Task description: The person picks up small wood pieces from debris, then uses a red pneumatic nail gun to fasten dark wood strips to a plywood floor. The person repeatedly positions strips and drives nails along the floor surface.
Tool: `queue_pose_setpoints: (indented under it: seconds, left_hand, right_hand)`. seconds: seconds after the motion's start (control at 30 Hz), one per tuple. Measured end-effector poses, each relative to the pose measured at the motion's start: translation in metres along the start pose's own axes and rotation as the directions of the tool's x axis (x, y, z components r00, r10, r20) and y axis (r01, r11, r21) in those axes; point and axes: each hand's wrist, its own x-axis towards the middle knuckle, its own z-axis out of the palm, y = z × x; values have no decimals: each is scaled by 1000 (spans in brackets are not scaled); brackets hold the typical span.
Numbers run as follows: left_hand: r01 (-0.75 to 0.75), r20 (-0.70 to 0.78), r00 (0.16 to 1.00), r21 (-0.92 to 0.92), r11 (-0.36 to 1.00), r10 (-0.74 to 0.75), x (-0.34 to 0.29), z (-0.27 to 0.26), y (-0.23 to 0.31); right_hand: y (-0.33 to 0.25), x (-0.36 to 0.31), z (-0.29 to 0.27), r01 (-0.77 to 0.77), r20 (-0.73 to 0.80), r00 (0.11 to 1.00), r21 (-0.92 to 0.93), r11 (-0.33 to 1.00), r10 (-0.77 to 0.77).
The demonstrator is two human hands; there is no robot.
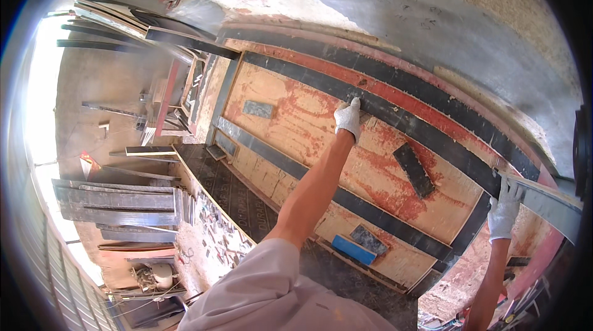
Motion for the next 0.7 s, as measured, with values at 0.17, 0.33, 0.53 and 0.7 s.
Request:
queue_pose_setpoints:
  seconds: [0.17,0.33,0.53,0.7]
  left_hand:
    - [22,-27,999,15,1000,-22,4,-3,4]
    - [8,-20,1000,-11,1000,-9,9,-7,1]
    - [-17,26,1000,0,1000,17,23,-4,2]
    - [-363,211,919,781,509,333,32,-7,-13]
  right_hand:
    - [-8,17,-10,-66,106,993,79,995,57]
    - [-2,16,2,-52,130,990,29,998,47]
    - [-14,23,1,-87,113,990,77,993,78]
    - [-6,19,33,79,6,996,-462,884,-85]
